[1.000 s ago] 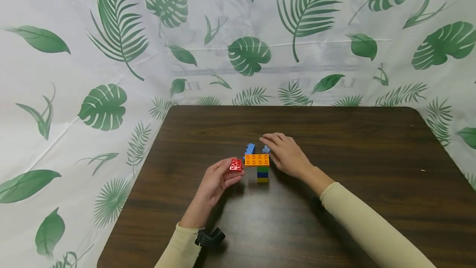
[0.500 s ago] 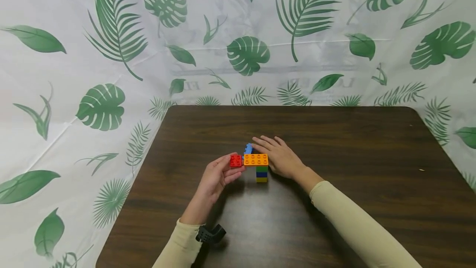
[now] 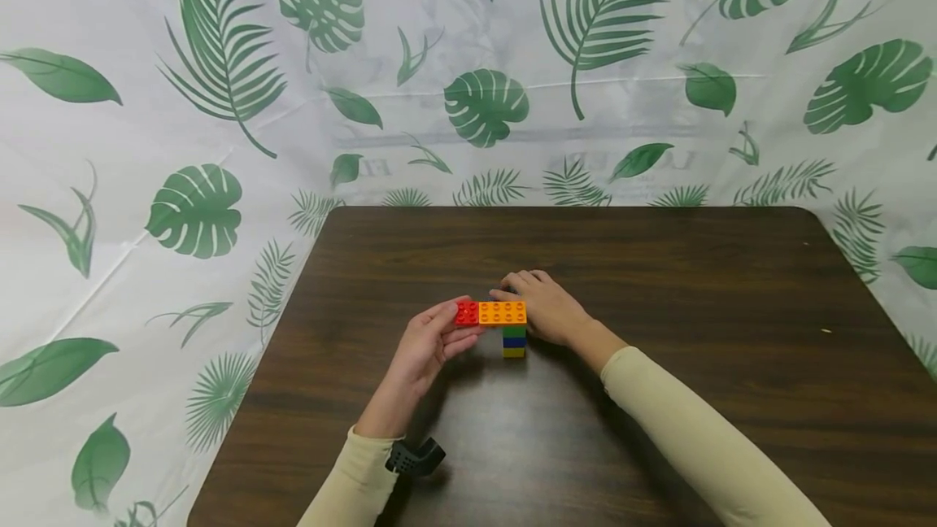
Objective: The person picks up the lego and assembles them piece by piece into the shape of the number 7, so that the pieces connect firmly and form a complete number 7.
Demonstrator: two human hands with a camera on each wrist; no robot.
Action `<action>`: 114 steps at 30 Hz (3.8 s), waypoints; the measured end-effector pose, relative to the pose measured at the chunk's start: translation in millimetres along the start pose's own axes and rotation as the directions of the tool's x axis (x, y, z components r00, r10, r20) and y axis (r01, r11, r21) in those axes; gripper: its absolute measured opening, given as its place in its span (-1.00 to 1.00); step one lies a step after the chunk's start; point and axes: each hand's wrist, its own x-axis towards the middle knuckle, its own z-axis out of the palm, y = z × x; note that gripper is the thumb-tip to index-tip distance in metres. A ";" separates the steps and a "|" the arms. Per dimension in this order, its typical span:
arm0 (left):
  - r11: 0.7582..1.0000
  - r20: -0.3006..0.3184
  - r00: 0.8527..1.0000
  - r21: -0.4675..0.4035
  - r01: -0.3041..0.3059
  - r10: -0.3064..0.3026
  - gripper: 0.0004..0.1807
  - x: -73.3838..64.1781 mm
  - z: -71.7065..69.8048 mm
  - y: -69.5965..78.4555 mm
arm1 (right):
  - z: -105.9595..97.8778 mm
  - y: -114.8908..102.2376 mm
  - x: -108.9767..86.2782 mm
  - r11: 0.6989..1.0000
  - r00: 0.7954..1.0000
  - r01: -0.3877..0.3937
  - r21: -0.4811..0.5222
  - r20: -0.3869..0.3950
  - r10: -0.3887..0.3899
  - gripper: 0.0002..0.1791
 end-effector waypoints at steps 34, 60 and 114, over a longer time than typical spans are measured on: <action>0.999 0.039 0.999 0.050 -0.013 0.011 -0.52 1.3 0.6 7.2 | -88.4 -35.1 4.3 0.742 0.901 -0.063 0.668 -0.280 0.330 -0.73; 0.993 0.047 0.999 0.118 -0.031 0.026 -0.47 0.3 -1.1 13.8 | -86.2 -69.8 1.8 0.788 0.946 0.067 0.612 -0.289 0.144 -0.61; 0.968 0.028 0.995 0.228 -0.104 0.100 -0.53 0.7 4.9 12.6 | -71.1 -58.9 9.2 0.282 0.910 -0.312 0.907 0.200 0.364 -0.56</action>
